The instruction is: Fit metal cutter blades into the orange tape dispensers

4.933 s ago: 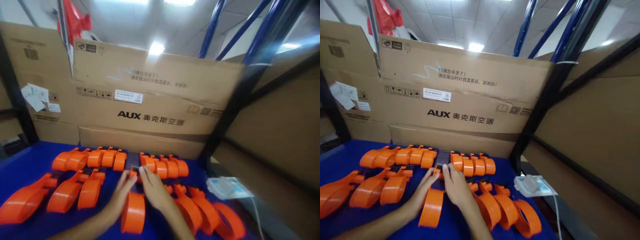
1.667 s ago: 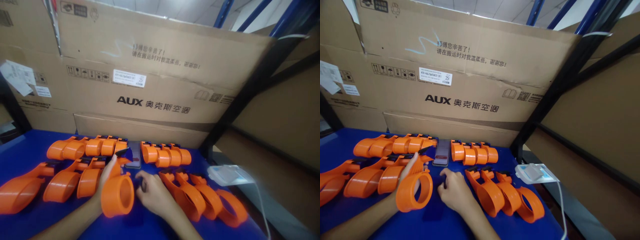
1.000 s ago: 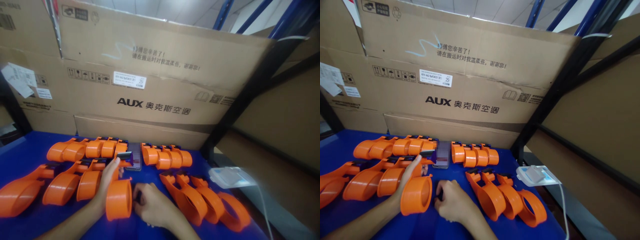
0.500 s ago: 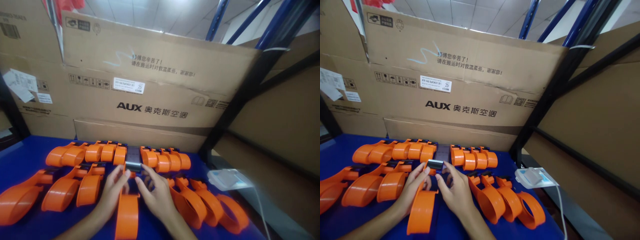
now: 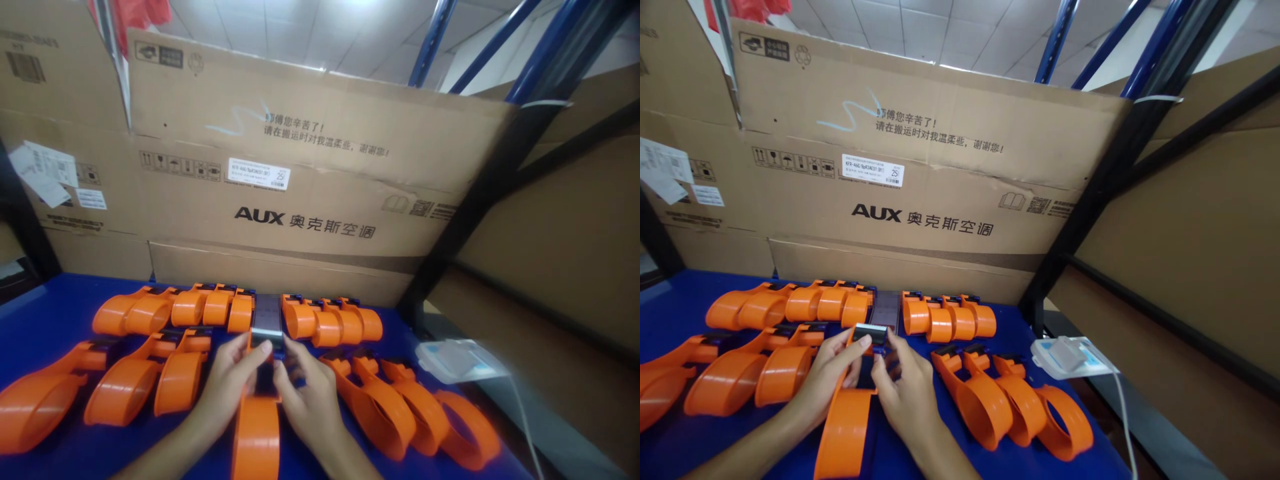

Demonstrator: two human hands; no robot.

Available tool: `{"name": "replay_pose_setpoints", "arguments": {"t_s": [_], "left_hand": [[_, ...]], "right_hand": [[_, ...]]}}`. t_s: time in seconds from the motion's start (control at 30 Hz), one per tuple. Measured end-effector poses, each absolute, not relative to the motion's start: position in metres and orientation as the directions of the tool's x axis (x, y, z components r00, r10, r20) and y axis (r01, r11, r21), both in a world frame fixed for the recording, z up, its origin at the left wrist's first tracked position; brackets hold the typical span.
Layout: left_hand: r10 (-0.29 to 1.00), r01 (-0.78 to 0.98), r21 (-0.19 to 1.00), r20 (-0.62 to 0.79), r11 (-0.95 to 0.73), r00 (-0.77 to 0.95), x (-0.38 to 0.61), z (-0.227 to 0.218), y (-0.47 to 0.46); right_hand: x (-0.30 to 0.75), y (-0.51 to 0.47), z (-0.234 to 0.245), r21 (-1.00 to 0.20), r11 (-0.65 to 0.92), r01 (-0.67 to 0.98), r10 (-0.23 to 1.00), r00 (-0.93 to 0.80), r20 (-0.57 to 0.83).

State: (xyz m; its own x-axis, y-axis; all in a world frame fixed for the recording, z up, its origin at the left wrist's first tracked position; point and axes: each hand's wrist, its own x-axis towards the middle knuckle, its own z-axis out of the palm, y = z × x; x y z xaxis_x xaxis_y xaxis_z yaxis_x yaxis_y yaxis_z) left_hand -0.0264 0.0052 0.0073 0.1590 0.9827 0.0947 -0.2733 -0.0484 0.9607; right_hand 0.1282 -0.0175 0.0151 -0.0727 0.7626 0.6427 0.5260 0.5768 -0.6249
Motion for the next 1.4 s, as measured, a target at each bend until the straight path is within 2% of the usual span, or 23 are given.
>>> {"name": "replay_pose_setpoints", "arguments": {"t_s": [0.5, 0.63, 0.8, 0.93, 1.2, 1.4], "left_hand": [[0.983, -0.270, 0.962, 0.090, -0.044, 0.159, -0.024, 0.001, 0.003], [0.987, -0.353, 0.935, 0.037, 0.021, 0.156, -0.022, 0.007, 0.001], [0.994, -0.498, 0.861, -0.065, 0.102, 0.091, -0.022, 0.018, 0.001], [0.988, -0.575, 0.804, -0.108, 0.152, 0.110, -0.023, 0.019, 0.003], [0.986, -0.517, 0.850, -0.016, 0.100, 0.163, -0.024, 0.023, 0.001], [0.983, -0.400, 0.916, 0.046, 0.030, 0.178, -0.028, 0.026, 0.003]], "right_hand": [[0.131, -0.017, 0.012, -0.586, 0.612, 0.531, 0.739, -0.120, 0.663], [0.131, -0.015, 0.014, -0.575, 0.605, 0.551, 0.733, -0.102, 0.673], [0.140, -0.011, 0.024, -0.454, 0.669, 0.589, 0.676, -0.227, 0.701], [0.146, -0.007, 0.024, -0.366, 0.727, 0.581, 0.619, -0.324, 0.715], [0.144, -0.009, 0.014, -0.245, 0.691, 0.680, 0.581, -0.321, 0.748], [0.143, -0.010, 0.009, -0.219, 0.690, 0.690, 0.555, -0.310, 0.772]]}}
